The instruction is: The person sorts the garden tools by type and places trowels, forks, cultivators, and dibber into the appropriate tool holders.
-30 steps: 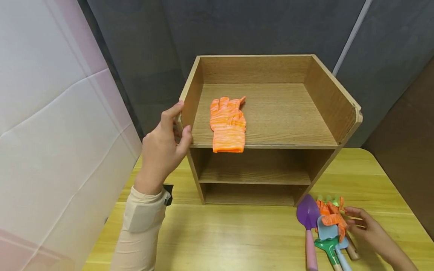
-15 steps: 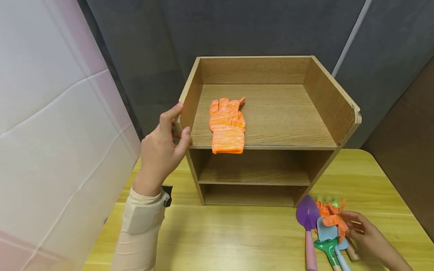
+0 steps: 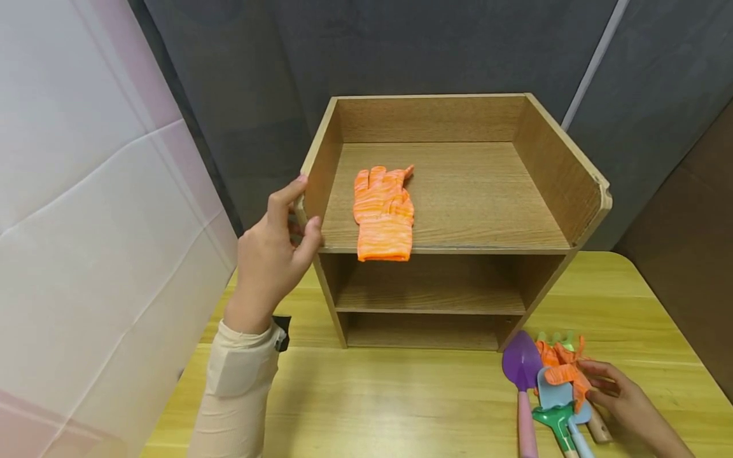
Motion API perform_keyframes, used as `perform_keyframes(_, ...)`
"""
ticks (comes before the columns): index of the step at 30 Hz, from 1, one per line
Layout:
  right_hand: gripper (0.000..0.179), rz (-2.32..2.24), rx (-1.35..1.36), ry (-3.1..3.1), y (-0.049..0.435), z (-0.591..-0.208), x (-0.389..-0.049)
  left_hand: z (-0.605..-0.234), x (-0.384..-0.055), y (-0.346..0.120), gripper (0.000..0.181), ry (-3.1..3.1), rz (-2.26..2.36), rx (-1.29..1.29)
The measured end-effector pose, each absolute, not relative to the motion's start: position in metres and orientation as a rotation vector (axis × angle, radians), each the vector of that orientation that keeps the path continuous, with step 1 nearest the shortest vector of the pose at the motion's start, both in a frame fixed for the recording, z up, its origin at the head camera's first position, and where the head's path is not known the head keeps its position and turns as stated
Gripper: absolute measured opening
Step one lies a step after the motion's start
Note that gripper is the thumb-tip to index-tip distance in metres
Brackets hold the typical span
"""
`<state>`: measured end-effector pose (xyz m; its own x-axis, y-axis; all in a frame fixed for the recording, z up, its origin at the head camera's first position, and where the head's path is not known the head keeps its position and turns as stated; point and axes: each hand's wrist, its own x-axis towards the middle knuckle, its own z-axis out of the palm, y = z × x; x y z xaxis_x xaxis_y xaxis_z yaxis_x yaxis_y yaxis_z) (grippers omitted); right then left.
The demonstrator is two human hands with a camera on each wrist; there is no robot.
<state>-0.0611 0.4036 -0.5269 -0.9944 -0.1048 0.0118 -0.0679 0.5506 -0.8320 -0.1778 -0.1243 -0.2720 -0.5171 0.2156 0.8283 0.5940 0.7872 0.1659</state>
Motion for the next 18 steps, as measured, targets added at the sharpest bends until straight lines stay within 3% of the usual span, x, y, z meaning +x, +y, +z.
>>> perform_keyframes(10,0.047,-1.25,0.206,2.575,0.4045,-0.5193,-0.064,-0.2734,-0.1788,-0.1244,0.044,-2.097,-0.556,-0.592)
perform_keyframes(18,0.041,-1.251,0.263,2.588,0.4038,-0.519,-0.0635,-0.2745,-0.1793,-0.1233,0.043,-2.079,-0.558,-0.589)
